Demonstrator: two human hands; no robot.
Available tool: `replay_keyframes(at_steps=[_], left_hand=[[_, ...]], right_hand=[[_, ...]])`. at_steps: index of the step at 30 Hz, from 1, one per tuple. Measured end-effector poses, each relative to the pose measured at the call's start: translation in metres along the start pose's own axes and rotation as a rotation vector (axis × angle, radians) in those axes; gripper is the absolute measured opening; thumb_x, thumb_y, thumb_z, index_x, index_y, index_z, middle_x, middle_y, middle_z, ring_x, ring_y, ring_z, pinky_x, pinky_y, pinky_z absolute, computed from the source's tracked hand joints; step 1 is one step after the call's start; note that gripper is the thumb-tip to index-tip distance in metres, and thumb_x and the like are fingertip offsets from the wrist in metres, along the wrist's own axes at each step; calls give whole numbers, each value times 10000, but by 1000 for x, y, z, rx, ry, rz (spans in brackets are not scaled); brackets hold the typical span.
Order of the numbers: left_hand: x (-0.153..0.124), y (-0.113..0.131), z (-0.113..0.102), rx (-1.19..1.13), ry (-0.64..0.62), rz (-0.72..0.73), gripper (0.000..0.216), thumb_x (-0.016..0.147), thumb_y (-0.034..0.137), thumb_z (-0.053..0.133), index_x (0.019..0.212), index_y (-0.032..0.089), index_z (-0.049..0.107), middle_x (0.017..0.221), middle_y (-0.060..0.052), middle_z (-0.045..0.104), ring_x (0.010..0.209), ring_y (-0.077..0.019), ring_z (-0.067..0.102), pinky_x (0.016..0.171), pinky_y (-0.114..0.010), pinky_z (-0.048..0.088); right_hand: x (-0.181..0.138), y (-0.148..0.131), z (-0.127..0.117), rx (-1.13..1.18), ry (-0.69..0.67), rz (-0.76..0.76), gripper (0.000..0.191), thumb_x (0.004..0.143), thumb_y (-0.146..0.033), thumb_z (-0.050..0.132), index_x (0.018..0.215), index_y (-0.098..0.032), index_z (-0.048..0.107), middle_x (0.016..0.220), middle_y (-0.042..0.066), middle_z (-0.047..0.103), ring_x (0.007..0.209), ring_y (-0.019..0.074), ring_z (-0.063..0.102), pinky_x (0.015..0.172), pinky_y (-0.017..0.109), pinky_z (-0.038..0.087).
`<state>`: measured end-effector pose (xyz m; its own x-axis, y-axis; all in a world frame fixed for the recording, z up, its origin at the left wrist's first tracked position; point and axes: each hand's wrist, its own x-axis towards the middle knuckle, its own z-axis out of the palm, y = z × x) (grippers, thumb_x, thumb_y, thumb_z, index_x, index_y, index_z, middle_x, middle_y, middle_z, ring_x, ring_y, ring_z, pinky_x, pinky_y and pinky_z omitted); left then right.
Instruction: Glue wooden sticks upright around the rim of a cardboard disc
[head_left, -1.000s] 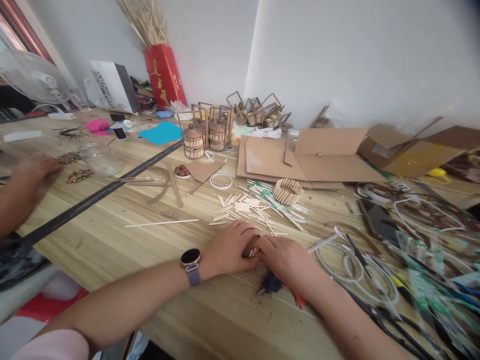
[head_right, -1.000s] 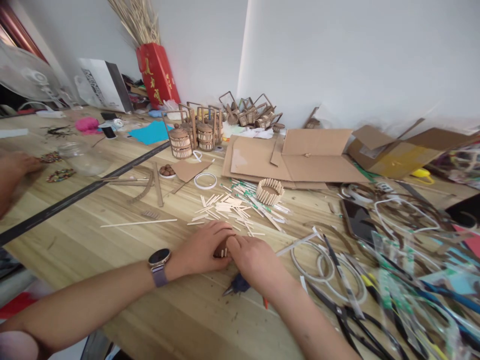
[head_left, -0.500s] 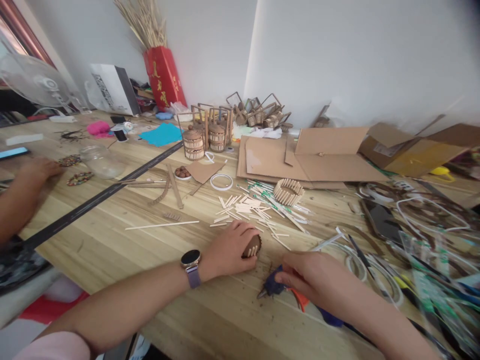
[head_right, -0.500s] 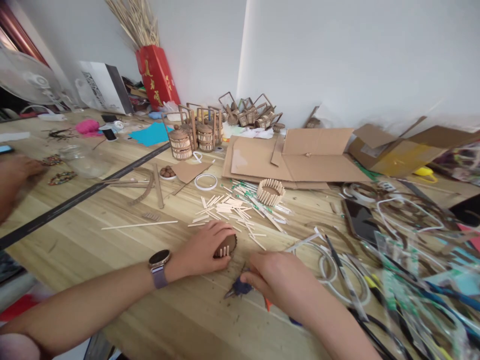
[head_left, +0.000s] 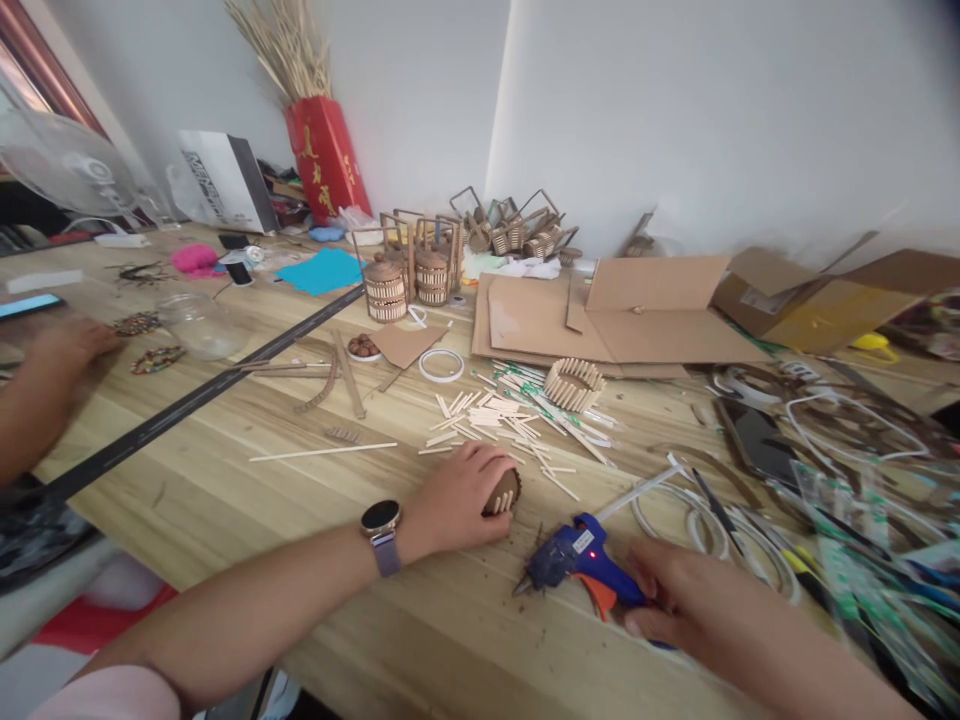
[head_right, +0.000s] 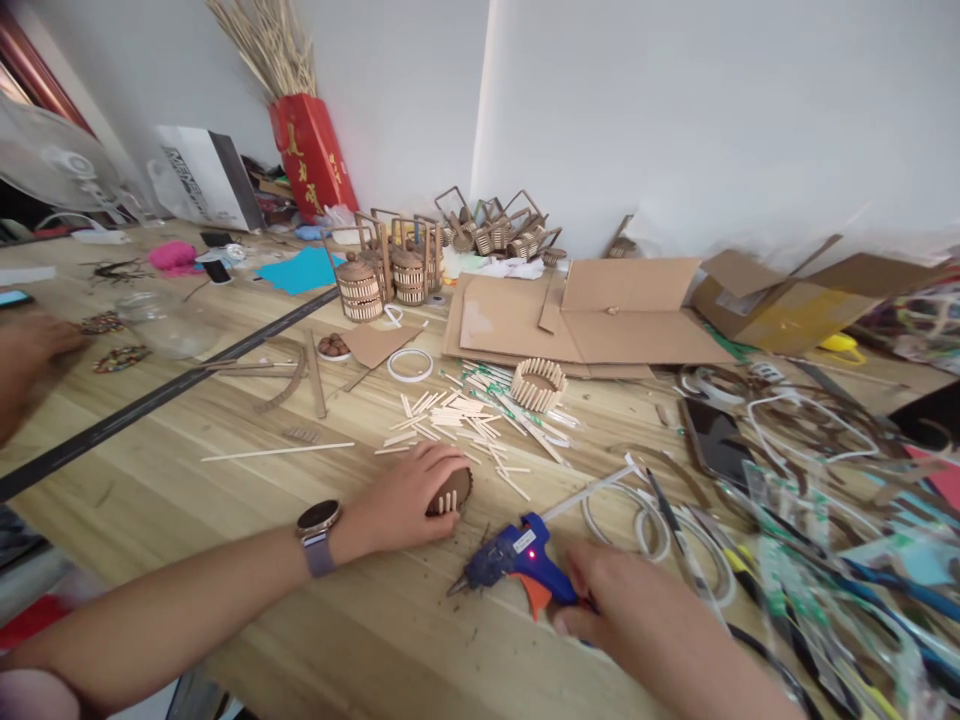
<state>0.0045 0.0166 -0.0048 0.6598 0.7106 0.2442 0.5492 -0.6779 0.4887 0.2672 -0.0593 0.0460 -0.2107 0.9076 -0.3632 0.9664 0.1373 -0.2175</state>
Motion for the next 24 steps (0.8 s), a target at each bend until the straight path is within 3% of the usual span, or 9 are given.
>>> replay_keyframes(at_steps=[8, 15, 21, 24], left_hand=[[0, -2, 2, 1, 14, 14, 506, 781, 221, 648, 1256, 208, 475, 1298, -96, 543, 1223, -288, 443, 1079, -466, 388], [1, -1, 0, 1, 9, 12, 516, 774, 213, 669, 1252, 202, 473, 1307, -101, 544, 1220, -285, 450, 1071, -454, 397], [1, 0, -1, -16, 10, 5, 498, 783, 229, 669, 1242, 219, 479, 1299, -92, 546, 1217, -289, 458, 1067, -467, 398], [0, 0, 0, -17, 7, 2, 503, 777, 230, 670, 1242, 206, 478, 1298, -96, 545, 1217, -288, 448, 1071, -465, 399]], right_hand=[[-2, 3, 14, 75, 36, 12, 75, 775, -288, 594, 814, -227, 612, 789, 50, 720, 704, 240, 664, 584, 281, 395], [3, 14, 12, 158, 160, -19, 172, 829, -397, 487, 773, -234, 489, 678, 19, 633, 617, 200, 581, 582, 290, 407], [2, 14, 4, 382, 292, -19, 262, 847, -459, 517, 980, -253, 609, 845, 19, 694, 745, 212, 615, 648, 285, 477], [3, 14, 4, 475, 367, 18, 277, 820, -476, 539, 951, -253, 638, 797, 10, 675, 714, 214, 602, 626, 280, 481]])
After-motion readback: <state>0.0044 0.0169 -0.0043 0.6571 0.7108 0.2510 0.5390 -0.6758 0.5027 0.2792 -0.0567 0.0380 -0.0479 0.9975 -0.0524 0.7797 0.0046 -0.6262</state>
